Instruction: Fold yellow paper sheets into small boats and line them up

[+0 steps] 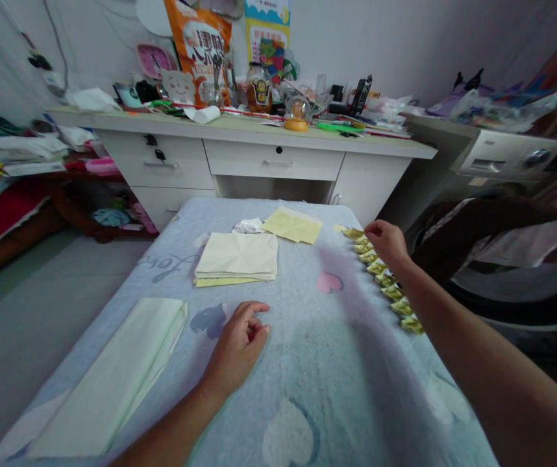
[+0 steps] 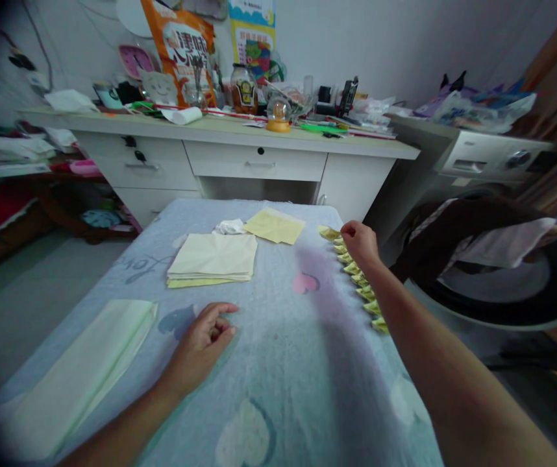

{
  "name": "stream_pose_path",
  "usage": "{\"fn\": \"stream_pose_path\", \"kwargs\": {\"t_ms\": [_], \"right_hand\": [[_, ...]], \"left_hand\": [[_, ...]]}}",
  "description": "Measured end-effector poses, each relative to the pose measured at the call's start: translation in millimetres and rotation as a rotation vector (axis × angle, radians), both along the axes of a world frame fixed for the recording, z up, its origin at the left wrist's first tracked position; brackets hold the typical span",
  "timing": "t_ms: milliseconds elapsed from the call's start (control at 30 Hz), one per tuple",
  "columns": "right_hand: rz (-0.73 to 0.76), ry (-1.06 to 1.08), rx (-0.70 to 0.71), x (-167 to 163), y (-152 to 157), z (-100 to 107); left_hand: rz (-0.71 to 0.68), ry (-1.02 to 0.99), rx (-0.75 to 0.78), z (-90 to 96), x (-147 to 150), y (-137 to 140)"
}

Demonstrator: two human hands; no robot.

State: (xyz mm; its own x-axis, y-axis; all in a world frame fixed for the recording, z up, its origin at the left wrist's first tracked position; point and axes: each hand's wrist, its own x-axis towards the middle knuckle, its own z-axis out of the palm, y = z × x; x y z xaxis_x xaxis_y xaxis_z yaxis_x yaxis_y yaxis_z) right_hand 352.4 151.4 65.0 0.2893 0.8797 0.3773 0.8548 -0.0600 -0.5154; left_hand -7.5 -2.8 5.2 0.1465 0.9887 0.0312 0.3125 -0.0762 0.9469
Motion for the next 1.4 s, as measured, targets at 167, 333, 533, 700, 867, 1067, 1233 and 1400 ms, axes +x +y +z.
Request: {"fn": "stream_pose_path", "kwargs": {"t_ms": [167,333,533,700,867,1067,1233,1400], "right_hand": [[-0.103,0.01,-0.004,23,49,-5],[-0.17,0.025,-0.065,33,75,-18],[-0.223,0.021,-0.129,44,89,-29],[-0.236,0.013,-0.168,48,97,-36],[-0.237,0.009,-0.198,49,99,-40],[-0.258,0.03,-0.193,53,99,-39],[-0.269,0.053,-0.201,52,103,-41],[-0.264,0.027,-0.217,53,105,-45]], "left_hand": [[-0.012,0.015,0.01,-1.5,-1,0],[-0.033,0.021,0.006,-2.7,-1,0],[-0.052,0.057,-0.02,-1.7,-3,-2],[-0.064,0.051,-0.019,-3.3,-3,-2],[-0.084,0.085,0.001,-4.0,-4,-2],[-0.094,0.083,-0.003,-4.5,-5,-2],[-0.104,0.098,-0.006,-4.4,-4,-2],[-0.121,0.096,0.001,-4.4,-5,-3]]}}
